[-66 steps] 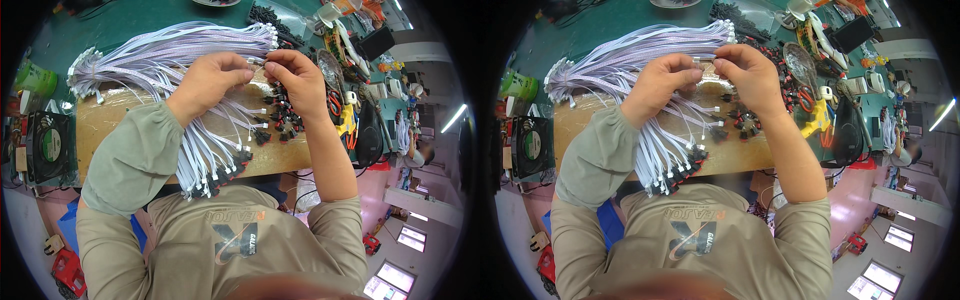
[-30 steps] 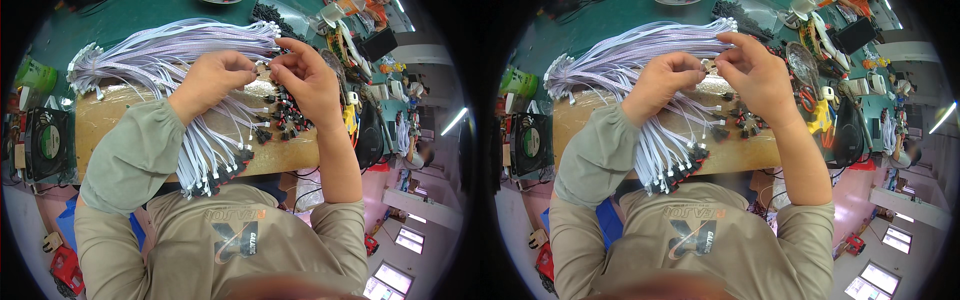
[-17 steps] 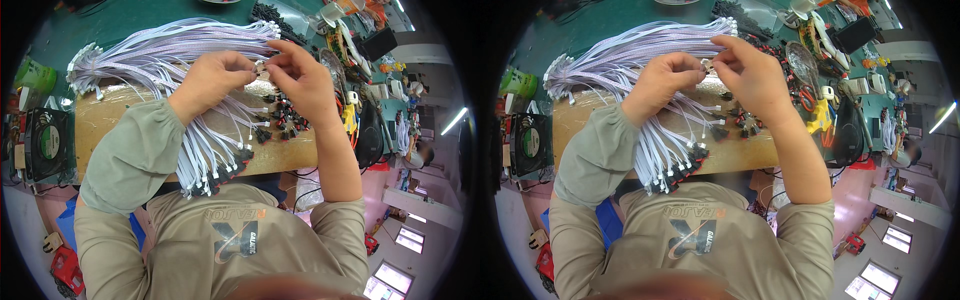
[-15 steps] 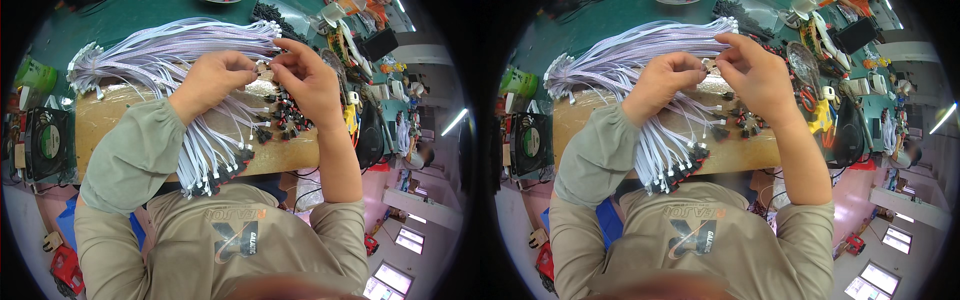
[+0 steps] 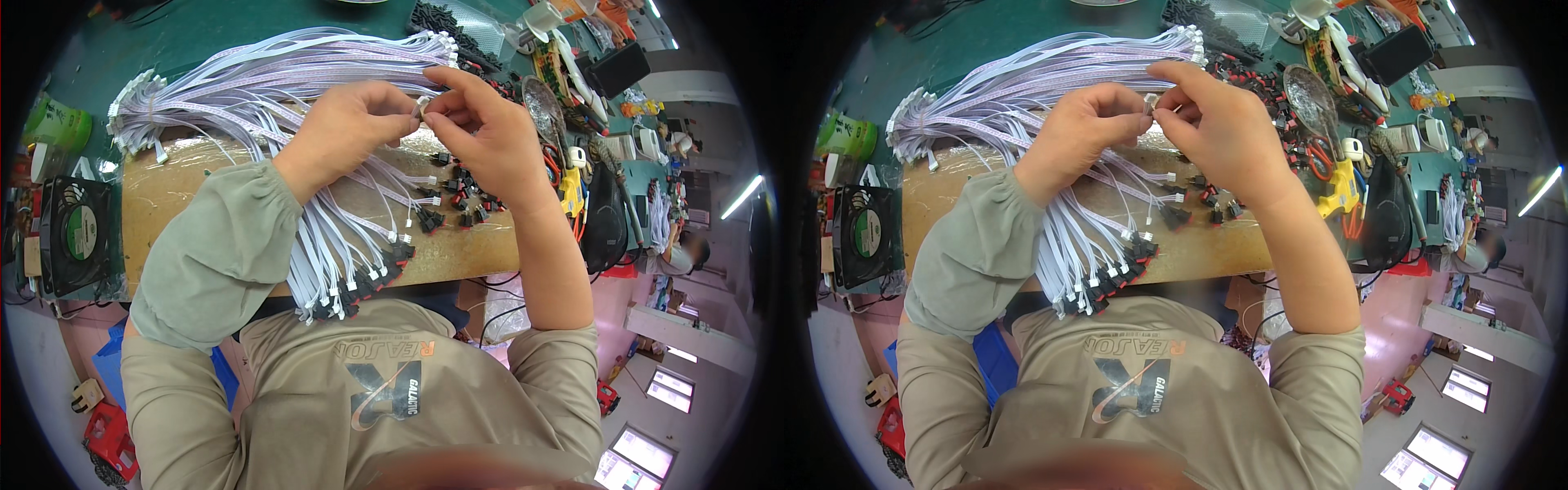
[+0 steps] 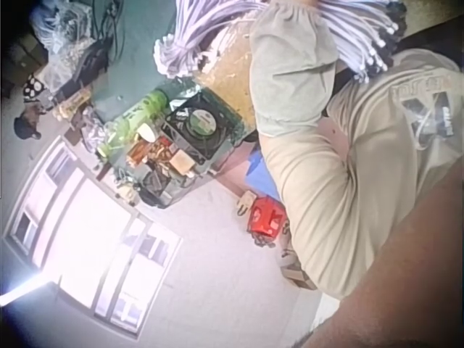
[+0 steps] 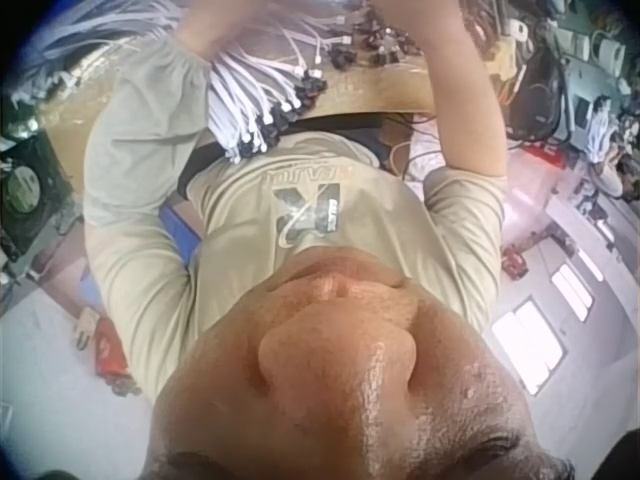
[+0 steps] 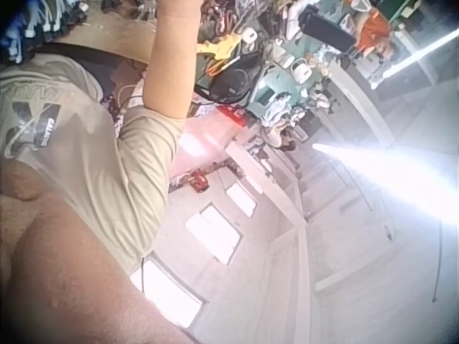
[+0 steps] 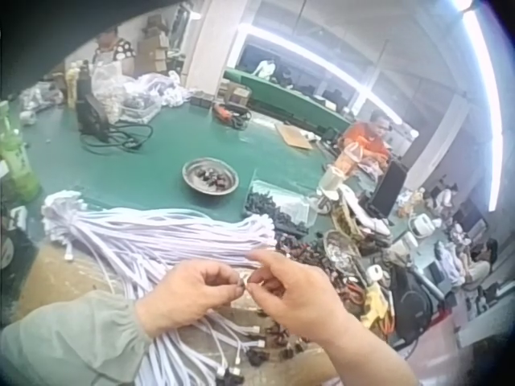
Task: The person assembles wire harnesses by attaching connectors to them, then securing the connectors with a handheld heating tool.
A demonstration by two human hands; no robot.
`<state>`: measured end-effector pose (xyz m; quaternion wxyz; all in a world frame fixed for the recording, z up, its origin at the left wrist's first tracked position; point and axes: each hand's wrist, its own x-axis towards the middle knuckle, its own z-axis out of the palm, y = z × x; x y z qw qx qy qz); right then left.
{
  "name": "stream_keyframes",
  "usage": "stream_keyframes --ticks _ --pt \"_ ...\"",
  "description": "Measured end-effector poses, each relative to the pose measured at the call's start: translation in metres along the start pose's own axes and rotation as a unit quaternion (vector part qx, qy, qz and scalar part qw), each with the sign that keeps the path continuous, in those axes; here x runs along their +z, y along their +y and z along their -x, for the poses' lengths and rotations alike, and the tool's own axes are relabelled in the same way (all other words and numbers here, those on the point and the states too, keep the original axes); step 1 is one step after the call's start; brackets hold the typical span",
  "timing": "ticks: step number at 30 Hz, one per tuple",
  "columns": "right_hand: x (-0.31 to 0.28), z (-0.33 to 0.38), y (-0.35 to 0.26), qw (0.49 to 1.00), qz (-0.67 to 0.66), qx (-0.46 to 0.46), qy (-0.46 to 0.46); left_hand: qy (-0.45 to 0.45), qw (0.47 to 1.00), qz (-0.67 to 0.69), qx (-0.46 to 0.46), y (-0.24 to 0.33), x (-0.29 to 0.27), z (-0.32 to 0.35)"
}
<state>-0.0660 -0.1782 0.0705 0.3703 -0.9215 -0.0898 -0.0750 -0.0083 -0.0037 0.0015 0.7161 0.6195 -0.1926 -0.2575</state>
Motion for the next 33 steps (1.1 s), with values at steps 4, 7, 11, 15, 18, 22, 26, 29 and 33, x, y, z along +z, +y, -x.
stream_keyframes --ticks 4,7,11,15,18,22,26,29,33 --pt "-0.001 0.000 0.007 0.998 -0.036 0.037 0.030 0.006 1.000 0.021 0.007 0.002 0.003 0.001" --pt "-0.002 0.000 0.017 0.994 -0.084 0.070 0.020 0.000 1.000 0.031 0.001 0.003 0.002 0.002" --pt "0.000 0.003 0.018 0.989 -0.101 0.105 -0.017 -0.007 1.000 0.026 -0.008 0.004 0.002 0.003" --pt "0.001 0.005 0.017 0.991 -0.065 0.118 -0.020 -0.020 1.000 -0.009 -0.009 0.006 0.001 0.003" --pt "0.002 0.008 0.016 0.993 -0.061 0.096 -0.017 -0.021 0.999 -0.027 -0.004 0.003 0.001 0.002" --pt "0.000 0.011 0.019 0.994 -0.050 0.099 -0.012 -0.031 0.998 -0.046 0.009 0.005 0.002 0.003" --pt "0.003 0.015 0.020 0.997 -0.027 0.079 0.002 -0.038 0.995 -0.090 0.014 0.001 0.004 0.002" --pt "0.003 0.016 0.020 0.997 -0.041 0.067 0.007 -0.005 0.998 -0.002 0.060 0.001 0.009 0.004" --pt "0.000 0.019 0.015 0.998 -0.026 0.064 0.012 -0.057 0.998 -0.009 0.006 0.006 0.003 0.004"
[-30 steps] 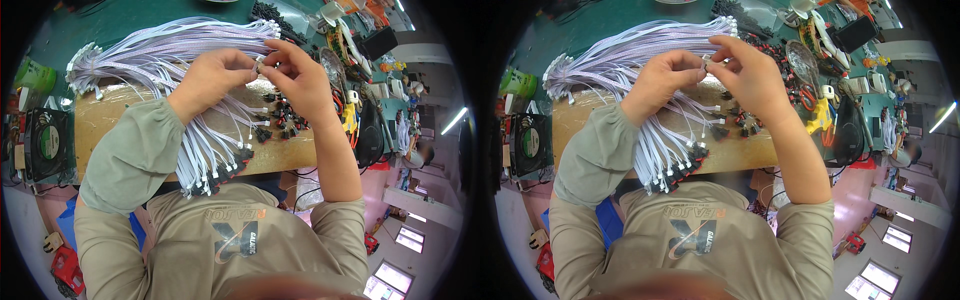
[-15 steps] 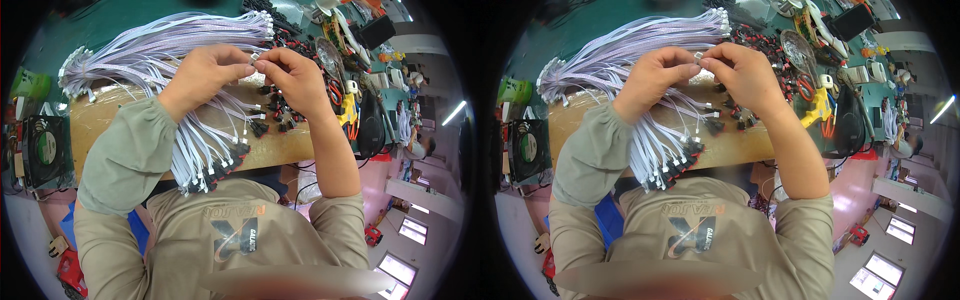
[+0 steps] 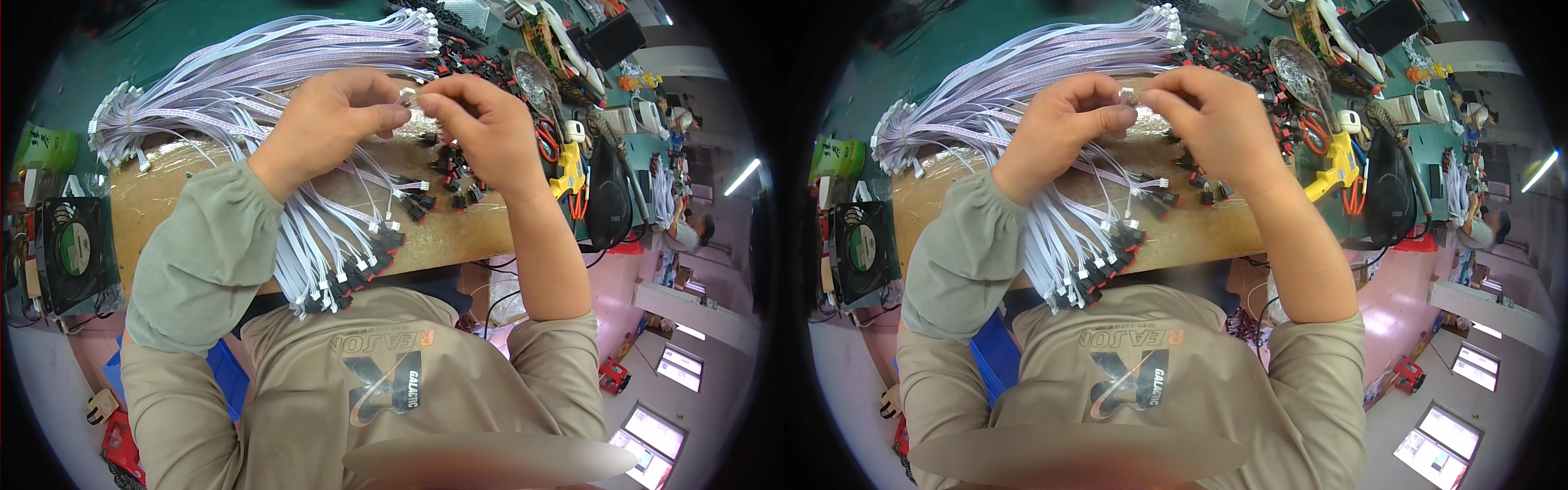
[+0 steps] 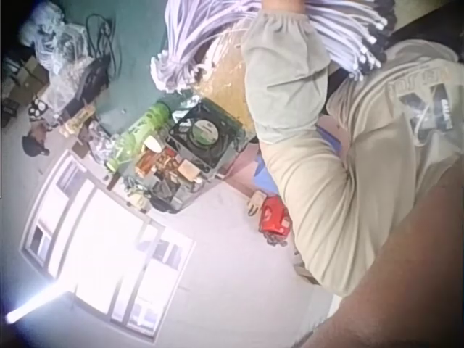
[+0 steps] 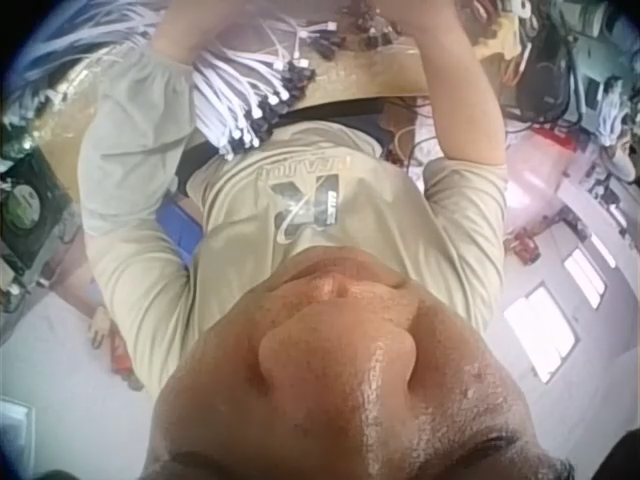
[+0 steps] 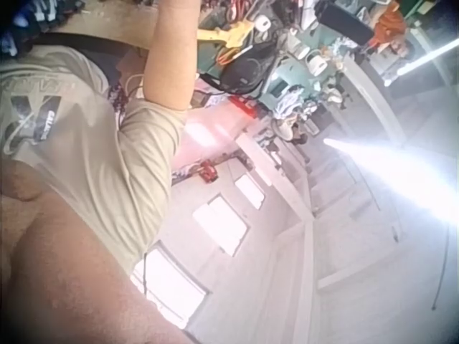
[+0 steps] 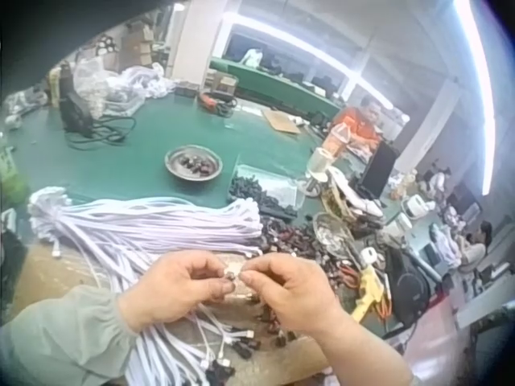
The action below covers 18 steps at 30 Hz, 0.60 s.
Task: The person assembles wire harnesses by attaching connectors to them, then securing the connectors with a handheld heating tool.
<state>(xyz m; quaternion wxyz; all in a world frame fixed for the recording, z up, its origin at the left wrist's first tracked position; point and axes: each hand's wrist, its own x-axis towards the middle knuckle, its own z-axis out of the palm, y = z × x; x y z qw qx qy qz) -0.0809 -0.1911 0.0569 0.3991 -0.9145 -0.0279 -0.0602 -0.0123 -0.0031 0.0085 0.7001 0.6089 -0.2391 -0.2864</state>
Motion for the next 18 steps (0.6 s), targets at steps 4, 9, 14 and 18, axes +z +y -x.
stream_keyframes --ticks 4,9,14,18 --pt "-0.012 0.009 0.015 0.997 0.066 0.036 0.027 0.022 0.999 0.029 0.006 -0.002 0.002 0.000" --pt "-0.004 0.024 0.018 0.957 0.284 -0.046 -0.044 0.036 0.999 0.029 -0.001 -0.004 0.001 -0.001" --pt "0.004 0.030 0.027 0.964 0.253 -0.088 0.001 0.040 0.999 0.024 0.004 -0.001 0.002 0.000" --pt "0.012 0.028 0.021 0.990 -0.069 0.093 0.075 0.027 0.999 0.017 0.018 -0.006 0.001 -0.002"
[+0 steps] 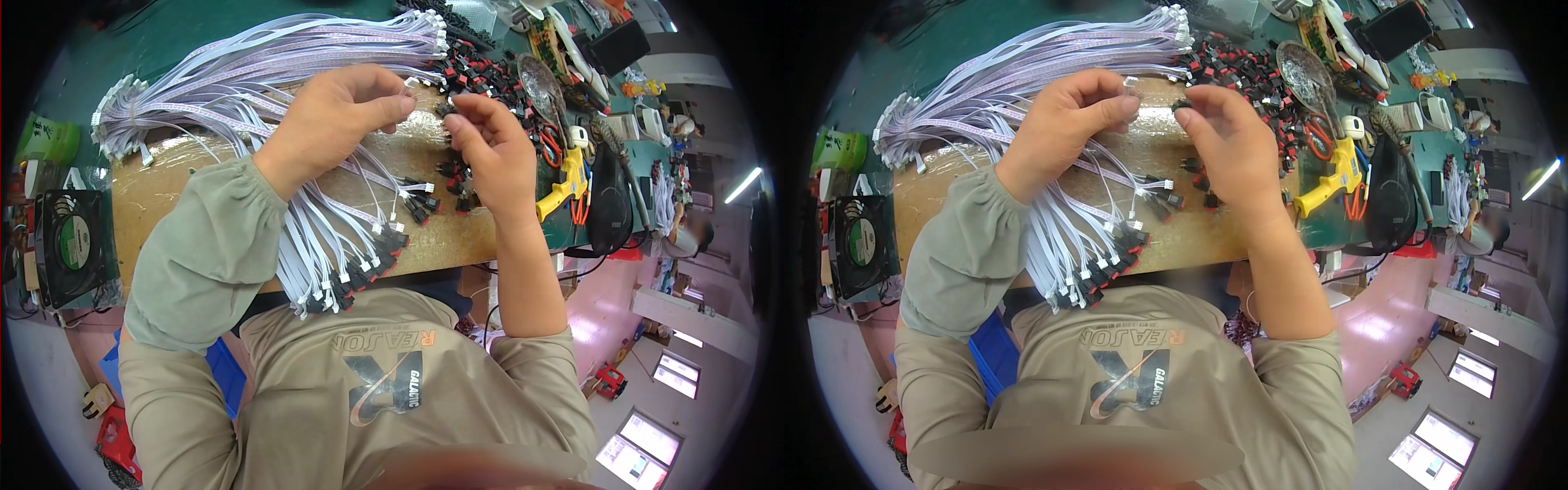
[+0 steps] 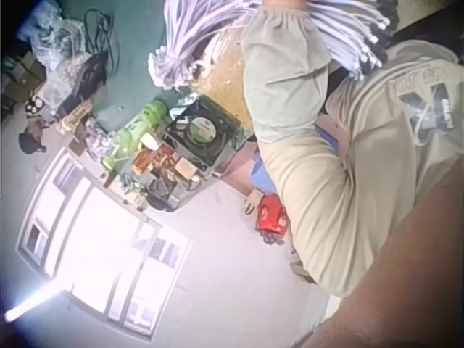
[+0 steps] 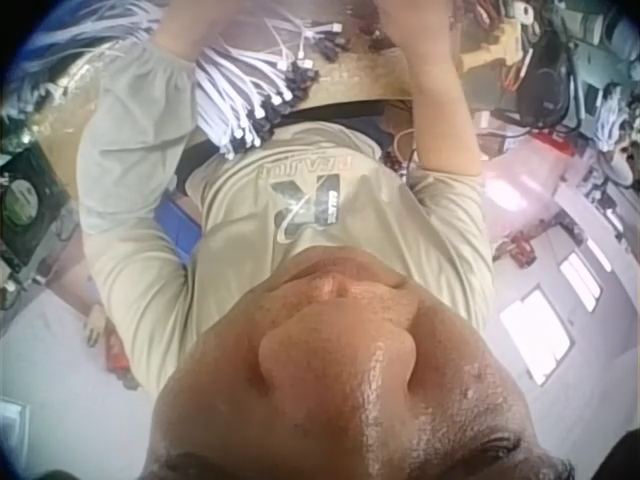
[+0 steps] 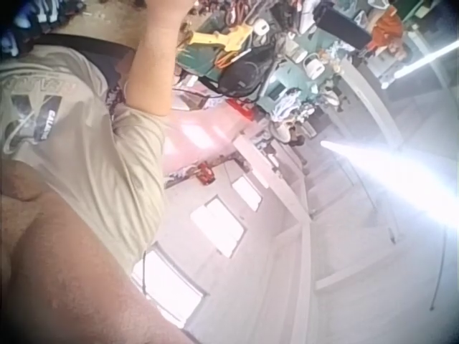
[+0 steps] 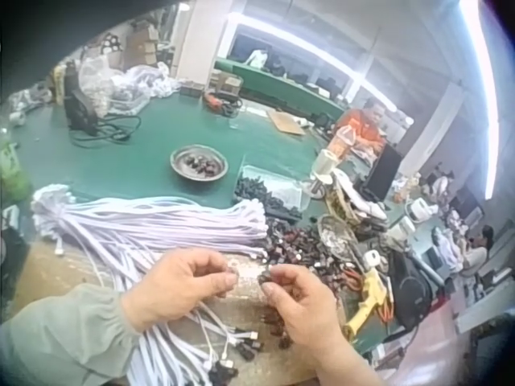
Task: The person assembles wire harnesses by attaching connectors to them, then securing the connectors with a handheld heating tool.
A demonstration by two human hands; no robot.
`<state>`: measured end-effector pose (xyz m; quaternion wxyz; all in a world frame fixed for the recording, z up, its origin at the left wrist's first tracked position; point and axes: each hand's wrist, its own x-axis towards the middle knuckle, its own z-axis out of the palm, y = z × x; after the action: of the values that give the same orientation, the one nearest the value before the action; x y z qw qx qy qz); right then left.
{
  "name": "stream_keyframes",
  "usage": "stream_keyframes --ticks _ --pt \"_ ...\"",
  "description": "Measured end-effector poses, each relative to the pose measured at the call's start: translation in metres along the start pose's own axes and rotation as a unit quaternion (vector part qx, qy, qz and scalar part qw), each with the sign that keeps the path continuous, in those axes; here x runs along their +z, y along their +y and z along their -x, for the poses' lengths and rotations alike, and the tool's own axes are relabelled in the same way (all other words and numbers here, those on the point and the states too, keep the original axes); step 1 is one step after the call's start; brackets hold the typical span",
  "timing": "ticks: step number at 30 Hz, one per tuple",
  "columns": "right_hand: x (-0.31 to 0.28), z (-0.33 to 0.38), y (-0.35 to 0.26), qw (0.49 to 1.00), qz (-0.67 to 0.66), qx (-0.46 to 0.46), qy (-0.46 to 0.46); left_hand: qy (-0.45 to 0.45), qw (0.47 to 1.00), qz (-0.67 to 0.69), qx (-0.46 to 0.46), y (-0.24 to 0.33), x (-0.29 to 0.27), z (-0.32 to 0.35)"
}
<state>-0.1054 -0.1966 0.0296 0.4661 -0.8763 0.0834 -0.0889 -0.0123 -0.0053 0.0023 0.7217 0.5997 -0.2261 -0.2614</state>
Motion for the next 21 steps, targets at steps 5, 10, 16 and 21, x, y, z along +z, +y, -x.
stream_keyframes --ticks 5,10,16,21 --pt "0.014 0.002 -0.011 0.973 -0.229 0.016 0.032 -0.009 1.000 -0.016 -0.009 0.002 0.000 0.002" --pt "0.018 0.002 -0.012 0.974 -0.222 0.005 0.035 -0.009 1.000 -0.024 -0.006 0.003 0.000 0.002" --pt "0.020 0.003 -0.011 0.976 -0.217 0.002 0.028 -0.001 0.999 -0.035 -0.007 0.000 0.000 0.002" --pt "0.020 0.003 -0.012 0.975 -0.220 0.002 0.032 0.000 0.999 -0.038 -0.008 0.001 0.000 0.002"
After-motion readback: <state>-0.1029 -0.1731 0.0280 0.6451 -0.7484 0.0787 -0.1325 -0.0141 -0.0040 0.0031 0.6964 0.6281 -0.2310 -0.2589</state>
